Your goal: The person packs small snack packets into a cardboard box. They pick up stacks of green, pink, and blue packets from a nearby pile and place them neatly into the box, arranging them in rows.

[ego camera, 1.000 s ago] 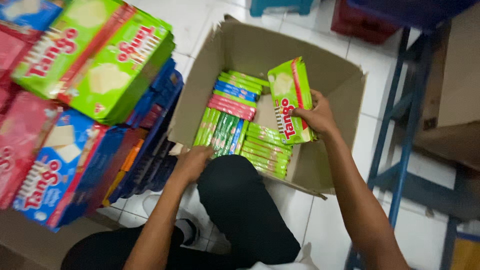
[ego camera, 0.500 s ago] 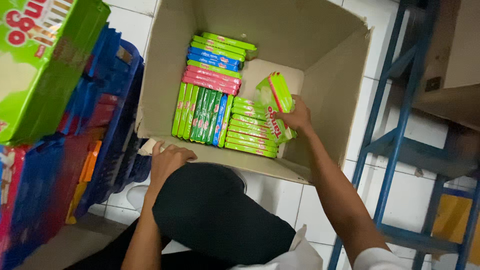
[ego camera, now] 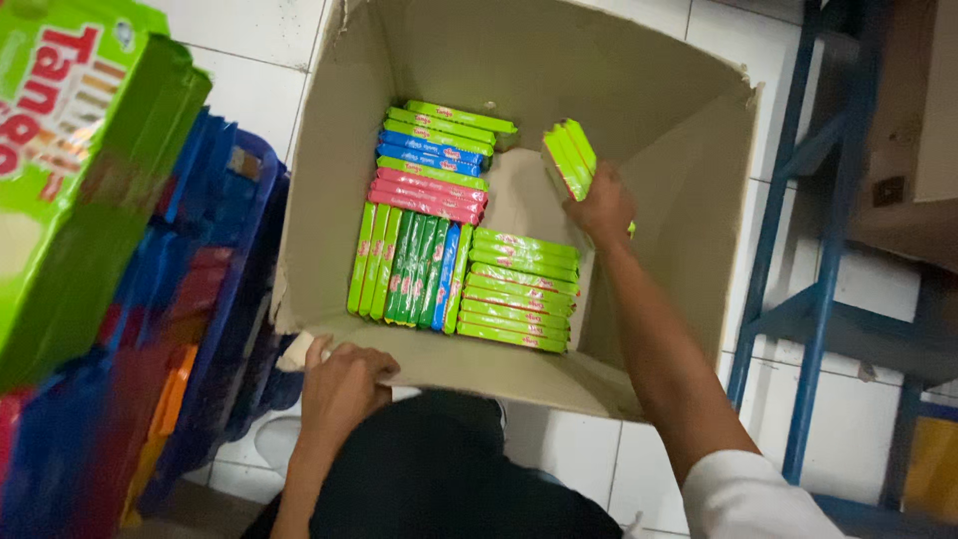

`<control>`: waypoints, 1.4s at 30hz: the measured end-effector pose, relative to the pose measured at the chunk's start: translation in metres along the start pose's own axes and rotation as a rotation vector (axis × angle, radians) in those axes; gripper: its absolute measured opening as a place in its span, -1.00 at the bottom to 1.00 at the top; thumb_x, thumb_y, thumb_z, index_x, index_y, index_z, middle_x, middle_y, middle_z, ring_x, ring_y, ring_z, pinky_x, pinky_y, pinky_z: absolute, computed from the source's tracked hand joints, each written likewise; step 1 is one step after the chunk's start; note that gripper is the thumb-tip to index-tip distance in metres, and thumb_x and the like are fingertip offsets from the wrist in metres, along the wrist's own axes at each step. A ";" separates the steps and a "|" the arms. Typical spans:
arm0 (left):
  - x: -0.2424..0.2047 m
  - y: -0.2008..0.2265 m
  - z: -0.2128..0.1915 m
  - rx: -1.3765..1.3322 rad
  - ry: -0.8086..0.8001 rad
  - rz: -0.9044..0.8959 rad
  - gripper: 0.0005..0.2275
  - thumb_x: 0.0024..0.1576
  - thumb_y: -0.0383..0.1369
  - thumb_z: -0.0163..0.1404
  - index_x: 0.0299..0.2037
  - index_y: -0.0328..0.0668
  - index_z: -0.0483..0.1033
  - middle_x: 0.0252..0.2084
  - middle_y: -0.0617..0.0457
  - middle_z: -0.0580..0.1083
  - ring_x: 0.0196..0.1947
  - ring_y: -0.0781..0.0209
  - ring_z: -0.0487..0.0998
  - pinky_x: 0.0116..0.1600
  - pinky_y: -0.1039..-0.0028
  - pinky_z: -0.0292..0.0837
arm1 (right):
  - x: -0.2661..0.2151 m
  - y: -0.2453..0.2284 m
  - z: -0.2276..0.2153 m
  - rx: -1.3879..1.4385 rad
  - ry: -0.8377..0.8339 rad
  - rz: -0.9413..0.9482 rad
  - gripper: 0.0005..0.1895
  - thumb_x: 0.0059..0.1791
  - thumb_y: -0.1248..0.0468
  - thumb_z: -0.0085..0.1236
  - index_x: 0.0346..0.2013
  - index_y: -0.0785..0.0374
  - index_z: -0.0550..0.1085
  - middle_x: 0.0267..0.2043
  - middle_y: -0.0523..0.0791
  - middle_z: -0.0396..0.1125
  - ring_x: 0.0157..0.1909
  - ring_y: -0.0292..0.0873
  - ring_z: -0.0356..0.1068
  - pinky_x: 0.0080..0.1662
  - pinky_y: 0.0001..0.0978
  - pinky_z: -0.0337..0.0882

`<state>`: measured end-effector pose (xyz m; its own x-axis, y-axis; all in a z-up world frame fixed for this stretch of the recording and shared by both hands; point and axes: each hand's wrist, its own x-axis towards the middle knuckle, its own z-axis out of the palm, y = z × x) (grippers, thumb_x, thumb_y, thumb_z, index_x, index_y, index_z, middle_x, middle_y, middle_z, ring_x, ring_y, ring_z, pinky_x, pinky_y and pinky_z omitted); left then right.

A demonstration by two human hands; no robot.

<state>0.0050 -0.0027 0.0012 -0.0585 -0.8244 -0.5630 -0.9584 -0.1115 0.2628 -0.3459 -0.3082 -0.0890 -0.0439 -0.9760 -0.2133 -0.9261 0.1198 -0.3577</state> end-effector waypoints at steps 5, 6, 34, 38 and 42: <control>-0.015 0.010 -0.005 0.009 0.244 0.035 -0.69 -0.28 -0.33 0.13 -0.32 0.40 0.67 -0.24 0.40 0.65 -0.11 0.21 0.58 0.41 0.00 0.03 | 0.043 0.003 0.044 -0.355 0.100 -0.216 -0.41 -0.21 -0.01 0.28 0.00 0.14 0.31 -0.09 0.07 0.42 -0.12 0.29 0.42 -0.23 0.21 0.40; -0.019 0.013 -0.007 -0.018 0.240 0.034 -0.69 -0.30 -0.35 0.08 -0.35 0.38 0.66 -0.27 0.42 0.65 -0.13 0.17 0.57 0.41 -0.02 0.03 | 0.041 0.008 0.047 -0.375 0.101 -0.308 -0.44 -0.21 0.02 0.29 -0.04 0.15 0.34 -0.07 0.06 0.43 -0.12 0.30 0.43 -0.22 0.20 0.38; -0.014 -0.004 0.002 0.025 0.322 0.023 -0.68 -0.31 -0.26 0.14 -0.31 0.45 0.70 -0.21 0.47 0.64 -0.03 0.32 0.58 0.47 0.17 -0.04 | -0.122 0.136 0.144 0.221 -0.262 0.472 0.01 -0.04 0.02 0.22 0.52 -0.16 -0.21 0.13 0.19 0.39 0.10 0.34 0.41 0.07 0.13 0.39; -0.012 -0.002 -0.002 -0.118 0.222 -0.023 -0.77 -0.13 -0.35 0.22 -0.24 0.19 0.69 -0.17 0.21 0.68 0.07 0.10 0.60 0.56 -0.02 -0.20 | -0.114 0.149 0.149 0.084 -0.362 0.441 -0.12 0.00 0.00 0.27 0.41 -0.05 -0.10 0.17 0.29 0.34 0.20 0.30 0.40 0.12 0.10 0.48; -0.011 -0.004 0.001 -0.139 0.220 -0.013 -0.80 -0.10 -0.31 0.26 -0.25 0.18 0.69 -0.18 0.18 0.67 0.08 0.07 0.59 0.56 -0.09 -0.21 | -0.081 0.133 0.134 -0.310 -0.363 0.254 -0.18 -0.07 0.05 0.29 0.38 0.35 0.23 0.19 0.29 0.28 0.24 0.36 0.35 0.00 0.27 0.52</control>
<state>0.0090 0.0072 0.0049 0.0302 -0.9217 -0.3867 -0.9102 -0.1852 0.3704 -0.4154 -0.1889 -0.2413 -0.1995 -0.7914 -0.5779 -0.9728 0.2308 0.0198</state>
